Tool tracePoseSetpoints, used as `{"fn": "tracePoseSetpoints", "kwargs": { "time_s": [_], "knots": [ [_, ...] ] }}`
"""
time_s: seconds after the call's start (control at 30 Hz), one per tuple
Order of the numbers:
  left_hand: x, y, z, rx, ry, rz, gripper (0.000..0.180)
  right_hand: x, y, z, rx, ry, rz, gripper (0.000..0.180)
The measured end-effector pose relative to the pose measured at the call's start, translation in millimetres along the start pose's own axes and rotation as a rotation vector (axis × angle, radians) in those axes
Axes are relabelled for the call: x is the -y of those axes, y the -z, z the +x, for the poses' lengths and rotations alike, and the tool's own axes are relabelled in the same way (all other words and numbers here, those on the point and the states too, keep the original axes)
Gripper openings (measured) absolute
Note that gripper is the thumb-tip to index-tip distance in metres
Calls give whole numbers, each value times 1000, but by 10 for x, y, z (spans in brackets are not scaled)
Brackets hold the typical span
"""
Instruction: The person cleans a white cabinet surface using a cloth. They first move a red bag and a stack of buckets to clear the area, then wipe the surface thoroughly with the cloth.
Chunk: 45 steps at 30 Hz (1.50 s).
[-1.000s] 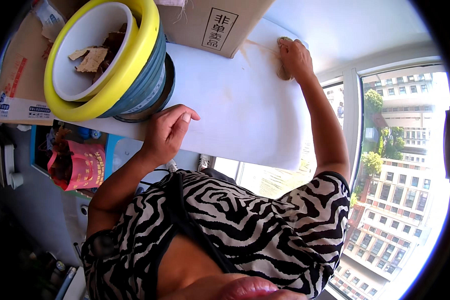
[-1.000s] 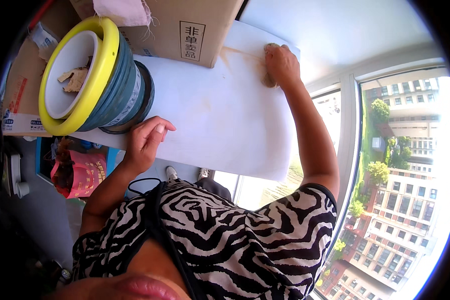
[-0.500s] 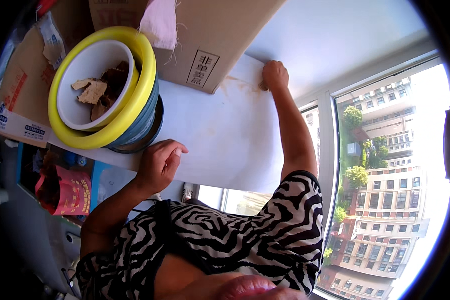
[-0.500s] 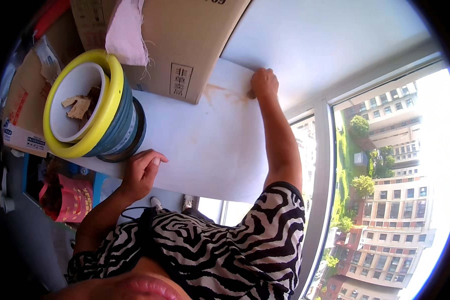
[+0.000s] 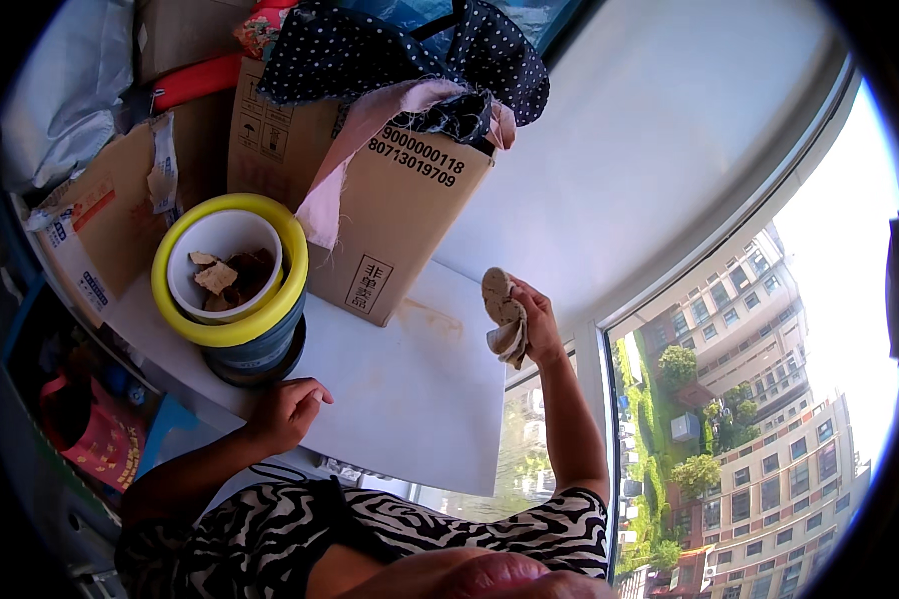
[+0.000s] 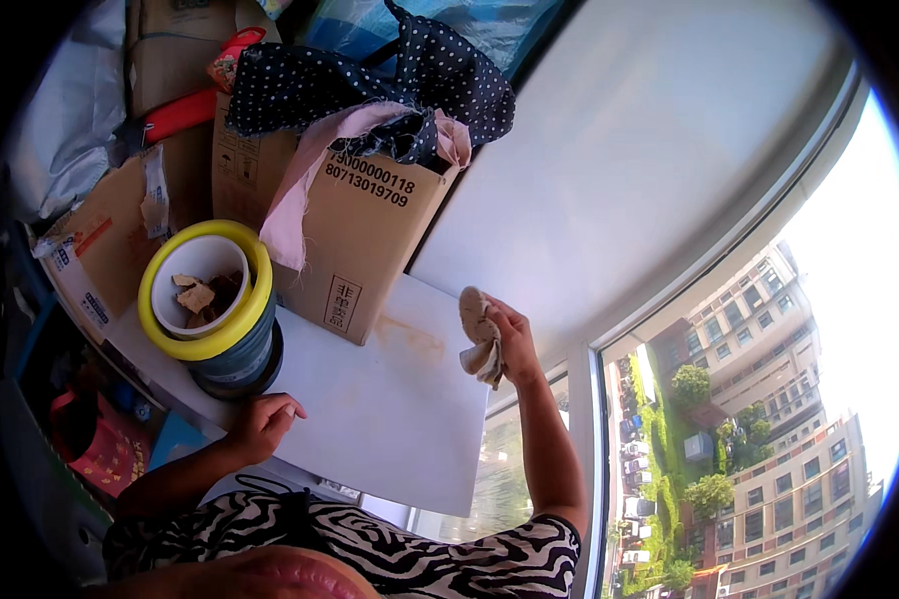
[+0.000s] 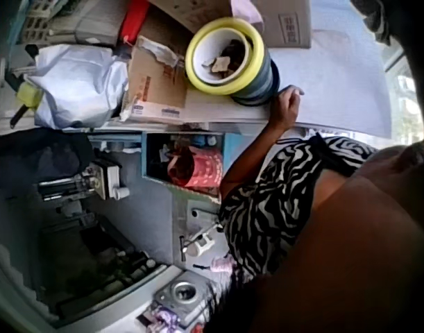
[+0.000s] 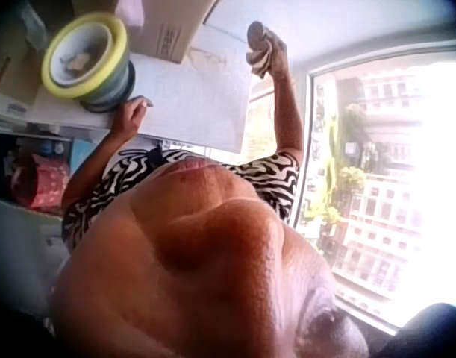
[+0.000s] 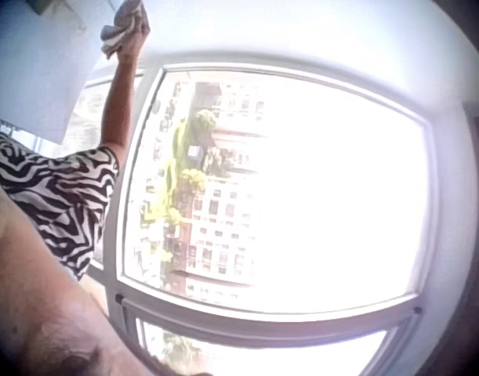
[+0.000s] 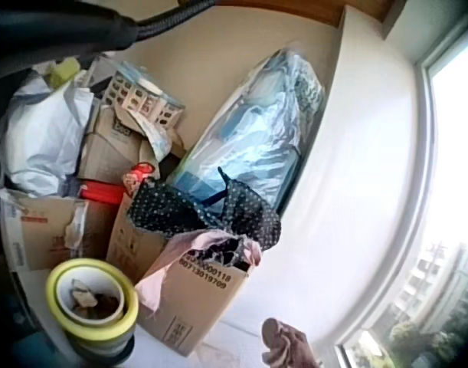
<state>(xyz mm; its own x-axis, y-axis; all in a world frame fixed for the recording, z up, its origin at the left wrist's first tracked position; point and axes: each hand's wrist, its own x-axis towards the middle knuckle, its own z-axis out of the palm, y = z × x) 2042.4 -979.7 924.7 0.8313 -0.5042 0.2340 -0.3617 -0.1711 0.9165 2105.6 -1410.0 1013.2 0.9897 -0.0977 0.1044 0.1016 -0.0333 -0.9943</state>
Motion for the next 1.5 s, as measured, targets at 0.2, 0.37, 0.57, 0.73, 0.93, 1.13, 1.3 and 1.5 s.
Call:
{"fn": "tracePoseSetpoints", "kwargs": {
  "time_s": [0.2, 0.37, 0.57, 0.73, 0.93, 1.13, 1.3, 1.5],
  "knots": [
    [90, -78, 26, -78, -18, 10, 19, 1203, 384, 776, -415, 695, -300, 36],
    [27, -97, -6, -120, 24, 16, 21, 2678, 347, 1434, -953, 1473, -918, 31],
    [-46, -126, 12, -89, 102, 106, 21, 3651, 222, 2090, -1133, 1118, -1286, 39],
    [26, -167, -5, -161, 49, 131, 21, 2701, -162, 2189, -873, 1300, -1539, 47],
    [-45, -154, -15, -157, 10, 200, 17, 731, -66, 1545, -123, 1281, -1781, 35],
    [-51, -188, 22, -151, -20, 248, 16, 877, 177, 1613, -97, 1402, -1916, 32],
    [-108, -215, 5, -163, 0, 265, 16, 2690, -187, 1823, -750, 1102, -1704, 54],
    [-49, -198, 6, -193, -65, 236, 17, 1932, -370, 1876, -750, 986, -1738, 61]
  ]
}}
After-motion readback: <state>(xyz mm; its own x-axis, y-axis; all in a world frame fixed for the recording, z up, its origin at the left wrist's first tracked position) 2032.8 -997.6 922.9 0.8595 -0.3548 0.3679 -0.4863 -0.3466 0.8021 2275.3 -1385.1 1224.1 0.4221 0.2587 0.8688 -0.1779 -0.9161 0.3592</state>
